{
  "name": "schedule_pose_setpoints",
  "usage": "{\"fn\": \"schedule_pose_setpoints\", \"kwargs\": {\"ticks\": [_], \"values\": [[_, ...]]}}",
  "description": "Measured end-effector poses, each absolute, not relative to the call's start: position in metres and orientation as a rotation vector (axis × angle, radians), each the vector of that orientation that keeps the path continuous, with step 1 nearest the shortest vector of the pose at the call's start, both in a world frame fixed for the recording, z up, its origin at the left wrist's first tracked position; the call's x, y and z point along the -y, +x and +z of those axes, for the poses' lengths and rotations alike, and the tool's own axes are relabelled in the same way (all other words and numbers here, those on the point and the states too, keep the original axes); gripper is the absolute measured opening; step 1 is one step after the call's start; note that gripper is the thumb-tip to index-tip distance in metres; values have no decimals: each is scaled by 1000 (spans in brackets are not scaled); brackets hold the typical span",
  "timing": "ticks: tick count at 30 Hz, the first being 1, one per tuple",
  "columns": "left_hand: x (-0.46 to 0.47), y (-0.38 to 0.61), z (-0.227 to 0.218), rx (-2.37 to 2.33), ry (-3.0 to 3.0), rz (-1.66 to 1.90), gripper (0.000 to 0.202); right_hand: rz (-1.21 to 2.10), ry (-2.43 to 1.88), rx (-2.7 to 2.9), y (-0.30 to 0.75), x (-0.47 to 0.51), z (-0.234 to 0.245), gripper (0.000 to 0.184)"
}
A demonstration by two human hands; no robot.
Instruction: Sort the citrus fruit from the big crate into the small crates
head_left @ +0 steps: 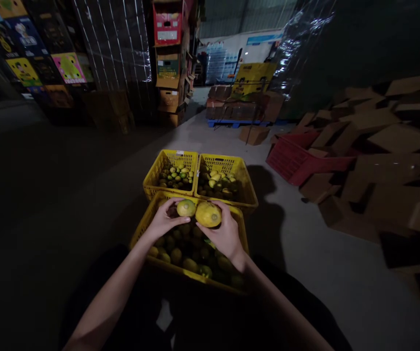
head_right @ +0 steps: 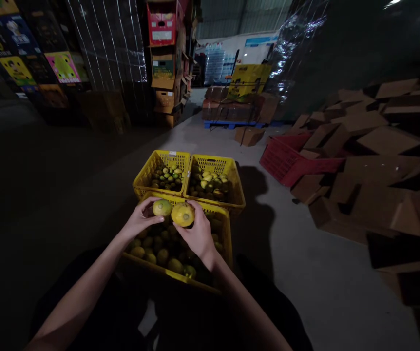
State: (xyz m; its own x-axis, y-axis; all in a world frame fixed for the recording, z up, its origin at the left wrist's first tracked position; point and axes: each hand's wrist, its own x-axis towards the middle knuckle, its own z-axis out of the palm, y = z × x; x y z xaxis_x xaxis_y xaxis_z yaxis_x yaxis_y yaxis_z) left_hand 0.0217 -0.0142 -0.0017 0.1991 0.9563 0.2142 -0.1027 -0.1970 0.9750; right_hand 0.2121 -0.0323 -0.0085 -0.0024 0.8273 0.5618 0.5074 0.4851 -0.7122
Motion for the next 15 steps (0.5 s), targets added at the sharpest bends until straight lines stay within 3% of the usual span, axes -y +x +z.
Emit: {"fn": "schedule_pose_setpoints", "kwargs": {"ticks": [6, 12, 15], "values": [[14, 24, -3, -913, 1295, 1062, 60, 503, -1171, 1595, 221, 35, -4, 62], [33, 38, -52, -947, 1409, 271, 58, 1140, -1098, 974, 239, 54, 2, 51], [52, 52, -80, -932, 1413, 51, 54, 1422, -1011, 661, 248, 58, 0, 48]]}}
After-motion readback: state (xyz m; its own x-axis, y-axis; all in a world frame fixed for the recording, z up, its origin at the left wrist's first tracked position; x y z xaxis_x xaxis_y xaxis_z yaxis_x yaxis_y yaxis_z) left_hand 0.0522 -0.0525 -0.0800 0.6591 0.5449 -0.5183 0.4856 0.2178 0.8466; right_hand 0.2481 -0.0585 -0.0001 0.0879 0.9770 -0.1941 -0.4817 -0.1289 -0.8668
